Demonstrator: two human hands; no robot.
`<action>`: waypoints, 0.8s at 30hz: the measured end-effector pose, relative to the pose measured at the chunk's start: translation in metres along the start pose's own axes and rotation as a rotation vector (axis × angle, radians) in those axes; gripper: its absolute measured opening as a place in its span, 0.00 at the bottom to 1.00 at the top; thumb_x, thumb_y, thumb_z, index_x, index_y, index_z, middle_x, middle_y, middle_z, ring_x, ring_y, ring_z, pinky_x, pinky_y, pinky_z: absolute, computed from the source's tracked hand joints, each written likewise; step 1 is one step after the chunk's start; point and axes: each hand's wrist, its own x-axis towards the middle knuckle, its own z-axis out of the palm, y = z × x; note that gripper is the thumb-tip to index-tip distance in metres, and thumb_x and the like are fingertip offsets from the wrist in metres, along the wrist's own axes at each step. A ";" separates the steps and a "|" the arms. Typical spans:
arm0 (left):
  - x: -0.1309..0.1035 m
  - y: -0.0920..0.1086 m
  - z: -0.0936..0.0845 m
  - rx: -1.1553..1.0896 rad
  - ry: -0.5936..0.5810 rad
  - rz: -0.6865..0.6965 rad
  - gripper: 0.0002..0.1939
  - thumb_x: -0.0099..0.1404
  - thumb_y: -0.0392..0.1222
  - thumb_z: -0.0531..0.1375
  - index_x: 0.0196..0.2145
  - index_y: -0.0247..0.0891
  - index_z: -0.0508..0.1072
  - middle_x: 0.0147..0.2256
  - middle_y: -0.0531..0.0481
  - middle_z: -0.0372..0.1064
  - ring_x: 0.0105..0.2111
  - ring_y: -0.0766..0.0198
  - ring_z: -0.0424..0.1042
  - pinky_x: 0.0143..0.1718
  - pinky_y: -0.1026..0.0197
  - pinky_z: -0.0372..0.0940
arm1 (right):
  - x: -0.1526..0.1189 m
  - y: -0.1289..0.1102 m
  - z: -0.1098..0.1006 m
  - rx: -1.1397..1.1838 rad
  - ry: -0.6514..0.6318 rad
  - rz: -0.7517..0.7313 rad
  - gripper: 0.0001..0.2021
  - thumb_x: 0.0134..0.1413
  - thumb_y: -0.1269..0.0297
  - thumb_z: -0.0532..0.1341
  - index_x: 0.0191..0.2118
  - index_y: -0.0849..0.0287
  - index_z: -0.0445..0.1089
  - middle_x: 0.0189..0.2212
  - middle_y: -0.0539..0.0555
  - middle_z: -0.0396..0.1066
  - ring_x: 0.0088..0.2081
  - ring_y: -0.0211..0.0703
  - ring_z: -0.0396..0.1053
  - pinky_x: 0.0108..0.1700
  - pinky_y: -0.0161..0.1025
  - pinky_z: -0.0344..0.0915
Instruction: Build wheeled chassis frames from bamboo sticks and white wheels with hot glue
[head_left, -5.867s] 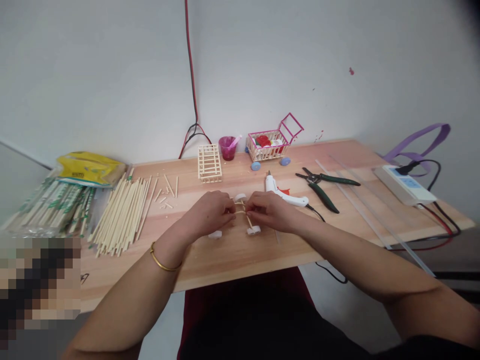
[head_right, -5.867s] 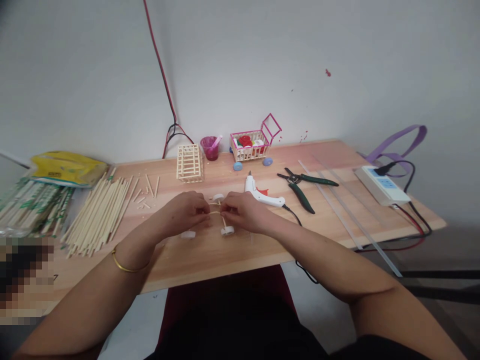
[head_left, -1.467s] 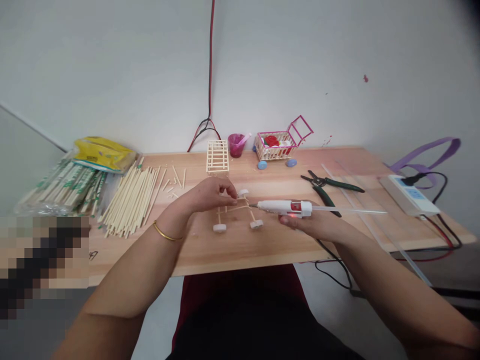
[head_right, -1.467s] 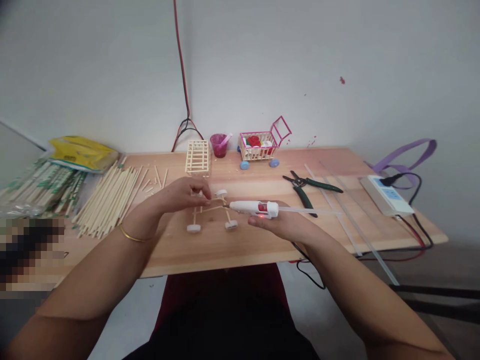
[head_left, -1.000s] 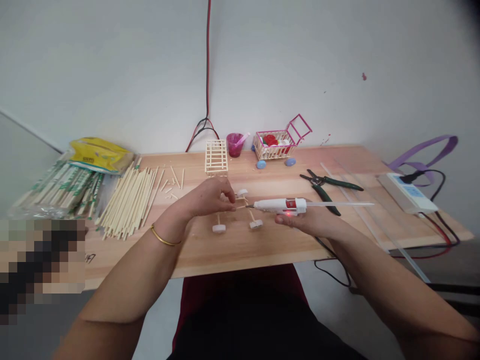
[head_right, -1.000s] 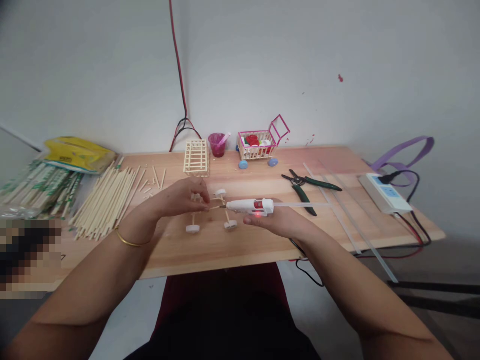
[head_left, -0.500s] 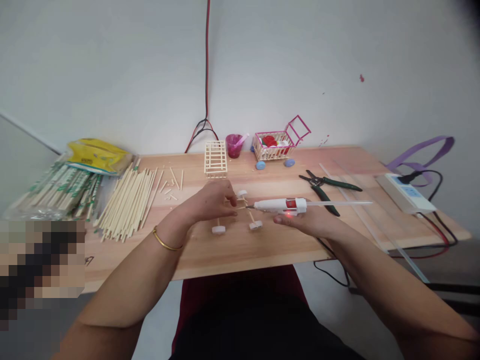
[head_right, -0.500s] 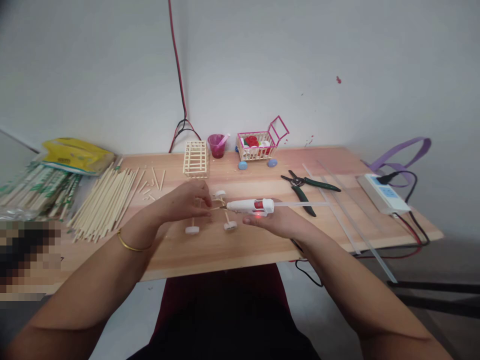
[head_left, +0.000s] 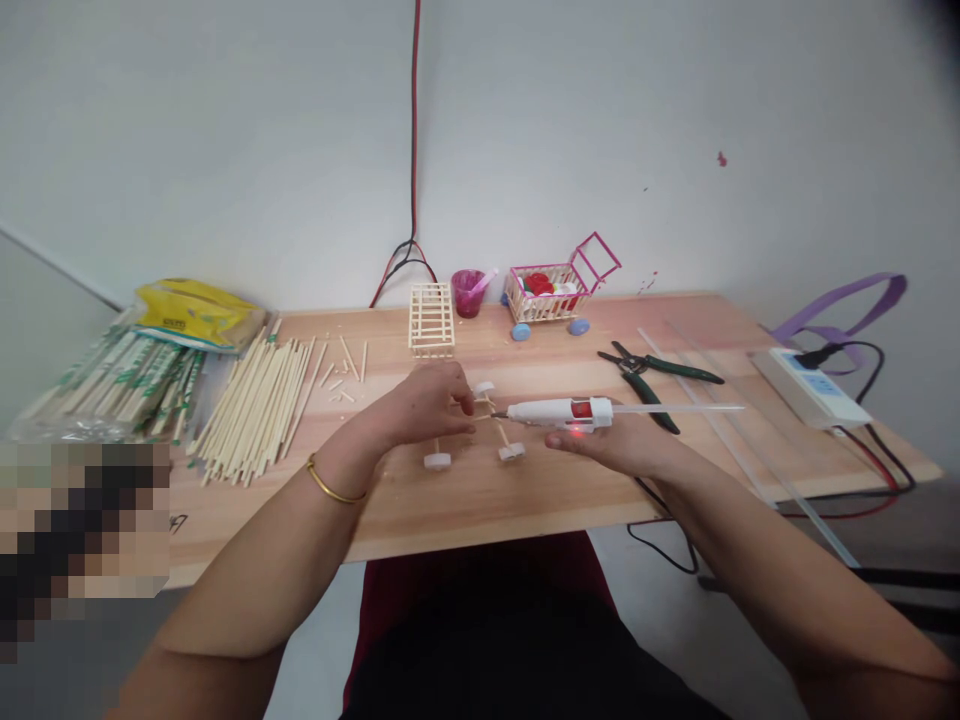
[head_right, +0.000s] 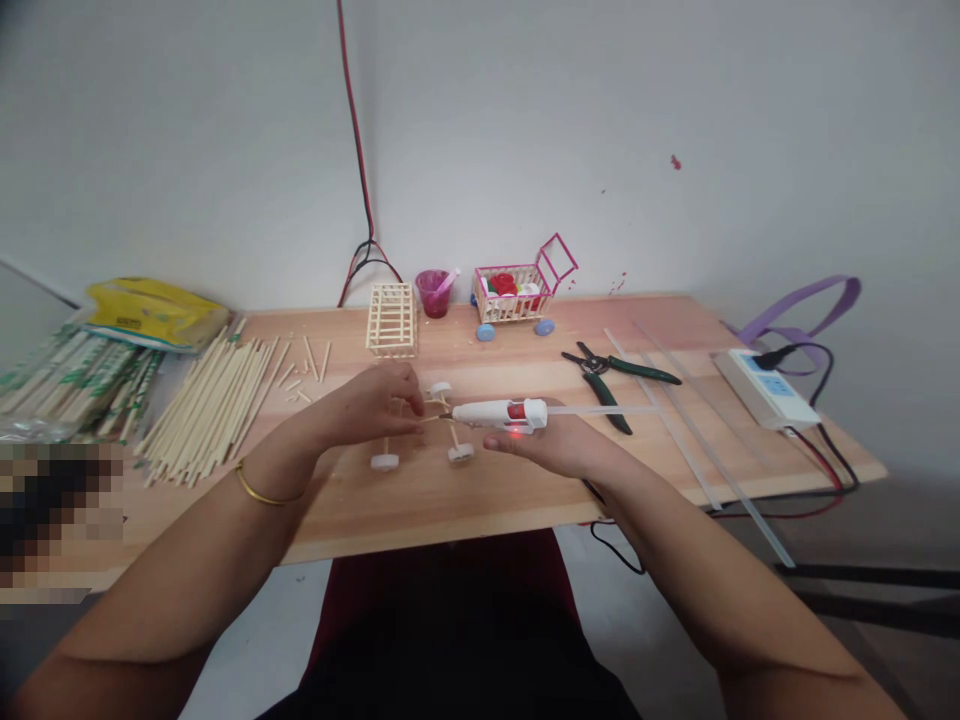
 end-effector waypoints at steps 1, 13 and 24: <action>0.000 0.000 0.000 -0.001 0.001 0.000 0.04 0.53 0.37 0.65 0.29 0.37 0.76 0.31 0.50 0.67 0.33 0.64 0.65 0.38 0.60 0.60 | 0.000 0.000 0.000 -0.008 0.003 0.005 0.14 0.46 0.49 0.64 0.31 0.55 0.72 0.30 0.51 0.75 0.34 0.46 0.72 0.33 0.39 0.67; 0.002 0.002 0.003 0.000 -0.022 -0.017 0.02 0.52 0.35 0.63 0.27 0.37 0.77 0.30 0.50 0.68 0.31 0.64 0.65 0.35 0.61 0.60 | 0.001 0.000 0.001 -0.041 0.021 0.029 0.15 0.45 0.48 0.64 0.30 0.56 0.72 0.28 0.51 0.74 0.31 0.44 0.70 0.31 0.38 0.64; 0.002 0.002 0.004 0.000 -0.029 -0.004 0.01 0.53 0.36 0.64 0.26 0.37 0.77 0.29 0.49 0.67 0.32 0.64 0.65 0.37 0.60 0.59 | 0.002 -0.001 0.001 0.020 -0.006 -0.004 0.13 0.45 0.52 0.65 0.33 0.55 0.73 0.31 0.51 0.76 0.33 0.45 0.72 0.33 0.38 0.66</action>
